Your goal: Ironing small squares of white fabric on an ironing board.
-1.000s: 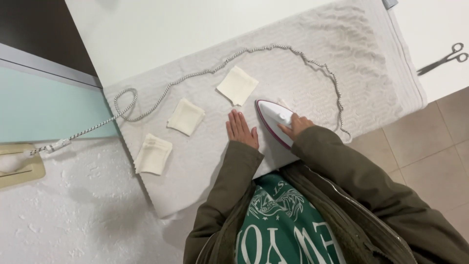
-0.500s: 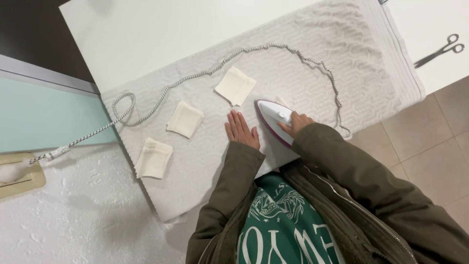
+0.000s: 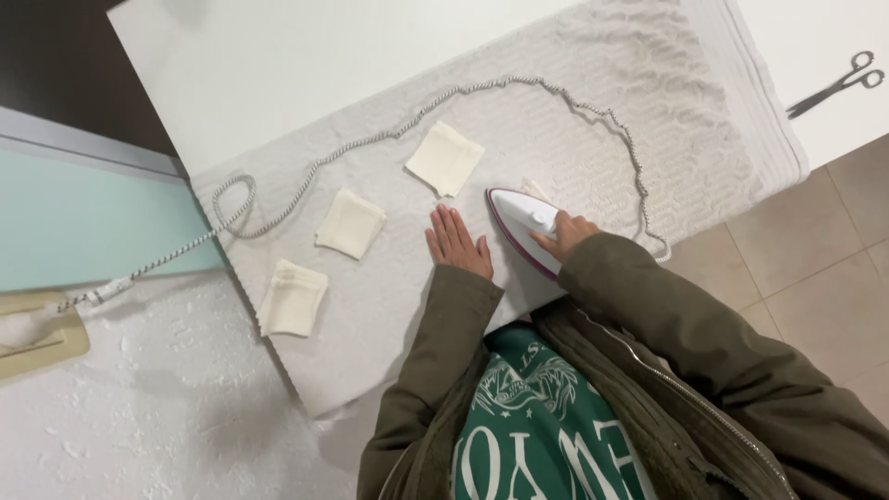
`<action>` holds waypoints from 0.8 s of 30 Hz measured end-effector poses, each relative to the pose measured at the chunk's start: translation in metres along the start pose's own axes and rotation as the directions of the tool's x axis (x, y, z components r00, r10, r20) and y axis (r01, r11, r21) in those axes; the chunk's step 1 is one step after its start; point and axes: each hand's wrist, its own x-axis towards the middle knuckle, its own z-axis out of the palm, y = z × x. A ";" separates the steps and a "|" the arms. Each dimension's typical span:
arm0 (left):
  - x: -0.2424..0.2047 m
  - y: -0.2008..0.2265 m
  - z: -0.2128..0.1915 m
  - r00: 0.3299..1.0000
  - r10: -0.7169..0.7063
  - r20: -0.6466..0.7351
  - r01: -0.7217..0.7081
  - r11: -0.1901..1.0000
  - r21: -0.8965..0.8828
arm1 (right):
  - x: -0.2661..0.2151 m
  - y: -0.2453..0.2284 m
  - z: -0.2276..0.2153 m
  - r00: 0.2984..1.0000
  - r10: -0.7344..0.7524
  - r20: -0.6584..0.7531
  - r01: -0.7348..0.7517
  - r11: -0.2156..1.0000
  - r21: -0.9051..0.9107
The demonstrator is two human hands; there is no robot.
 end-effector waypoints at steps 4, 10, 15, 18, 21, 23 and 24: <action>-0.001 0.000 0.001 1.000 -0.002 0.019 0.002 1.000 -0.003 | 0.001 -0.013 -0.006 0.999 0.011 0.030 -0.012 0.999 0.040; 0.003 -0.001 0.000 1.000 0.003 0.020 -0.003 1.000 0.009 | 0.013 0.001 0.011 0.999 -0.012 -0.052 0.011 1.000 -0.028; 0.000 0.004 -0.007 1.000 -0.010 0.022 0.010 1.000 0.009 | 0.009 -0.002 0.007 0.999 -0.009 -0.043 0.011 0.999 0.047; 0.000 0.000 -0.001 1.000 0.004 0.004 -0.004 1.000 0.021 | 0.024 0.016 0.028 0.997 -0.025 -0.079 0.025 1.000 -0.011; 0.001 0.000 0.000 1.000 0.013 -0.003 -0.013 1.000 0.020 | 0.024 -0.001 0.012 1.000 0.004 -0.027 -0.004 1.000 -0.015; -0.001 0.002 -0.003 1.000 0.005 0.006 -0.005 1.000 0.023 | 0.011 0.000 0.010 0.999 -0.003 -0.051 0.002 1.000 -0.012; 0.001 0.002 -0.005 1.000 0.000 0.006 -0.001 1.000 0.029 | 0.007 -0.002 0.006 0.996 -0.015 -0.084 0.014 1.000 -0.006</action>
